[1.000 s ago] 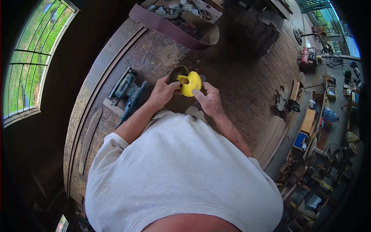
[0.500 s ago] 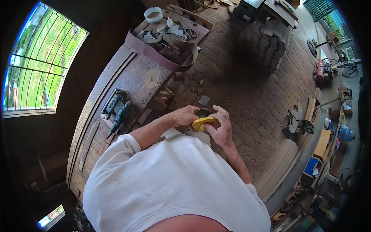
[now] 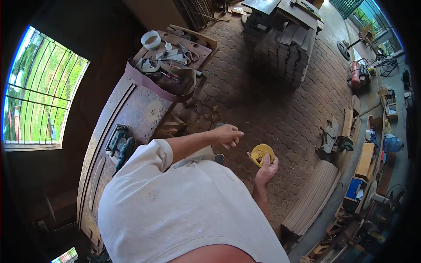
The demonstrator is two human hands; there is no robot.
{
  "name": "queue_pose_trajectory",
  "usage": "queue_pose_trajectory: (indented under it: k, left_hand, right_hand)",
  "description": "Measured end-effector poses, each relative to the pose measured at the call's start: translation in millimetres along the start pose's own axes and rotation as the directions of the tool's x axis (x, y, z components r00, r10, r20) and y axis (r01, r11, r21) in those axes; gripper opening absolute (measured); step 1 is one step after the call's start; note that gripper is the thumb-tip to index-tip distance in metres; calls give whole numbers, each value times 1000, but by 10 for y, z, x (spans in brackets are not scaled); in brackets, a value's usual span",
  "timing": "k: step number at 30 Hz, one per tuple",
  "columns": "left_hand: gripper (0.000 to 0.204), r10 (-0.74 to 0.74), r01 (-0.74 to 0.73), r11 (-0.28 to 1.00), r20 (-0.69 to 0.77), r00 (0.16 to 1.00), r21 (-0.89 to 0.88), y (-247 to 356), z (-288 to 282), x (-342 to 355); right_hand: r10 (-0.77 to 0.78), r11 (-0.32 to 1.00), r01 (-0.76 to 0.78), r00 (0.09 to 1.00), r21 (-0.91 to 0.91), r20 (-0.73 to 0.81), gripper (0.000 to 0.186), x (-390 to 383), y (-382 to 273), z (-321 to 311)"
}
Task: The recorder is repairing a power sander by gluing a yellow component back onto its base.
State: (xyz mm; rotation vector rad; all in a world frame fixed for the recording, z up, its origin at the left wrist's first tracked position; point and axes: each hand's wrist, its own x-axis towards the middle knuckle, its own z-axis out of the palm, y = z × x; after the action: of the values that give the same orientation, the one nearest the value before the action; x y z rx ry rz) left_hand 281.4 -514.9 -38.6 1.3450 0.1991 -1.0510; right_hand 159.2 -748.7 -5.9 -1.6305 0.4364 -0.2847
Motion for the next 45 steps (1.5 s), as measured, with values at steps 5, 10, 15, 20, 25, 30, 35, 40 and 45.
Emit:
queue_pose_trajectory:
  k: [5, 10, 15, 20, 25, 30, 35, 40, 45]
  left_hand:
    - [29, 153, -199, 976, -376, 914, -85, 551, -1448, 905]
    - [57, 571, 150, 761, -761, 309, 632, 828, -3714, 1607]
    - [49, 408, 499, 615, -788, 461, 610, 1423, -4424, 2078]
    - [41, 307, 713, 480, -860, 408, 510, 1004, -4928, 2090]
    - [38, 265, 634, 651, -908, 325, 417, 1496, -4360, 2095]
    - [35, 300, 654, 609, -893, 334, 449, 1885, -3976, 2056]
    - [45, 328, 647, 614, -892, 311, 452, 1629, -4338, 2127]
    - [47, 150, 695, 575, -890, 430, 432, 2116, -4298, 2360]
    - [23, -366, 459, 865, -881, 299, -204, 2067, -4556, 2165]
  right_hand:
    - [248, 961, -237, 967, 144, -64, 25, 349, 367, -325]
    - [181, 982, -186, 974, 31, 134, 26, 1232, 231, 14]
    - [169, 973, -189, 974, 131, 153, 21, 2212, -369, 826]
    - [34, 959, -116, 953, 259, 300, 20, 3008, -1029, 1566]
    - [-216, 967, 159, 924, 197, 314, 21, 3662, -1161, 1947]
    - [-59, 971, 3, 972, 238, 227, 19, 4256, -1257, 2180]
    - [169, 967, -221, 925, 122, 339, 22, 4987, -918, 2368]
    - [175, 981, -194, 924, 22, 340, 26, 5864, -752, 2382]
    - [129, 986, -160, 914, 50, 385, 27, 6739, -950, 2123]
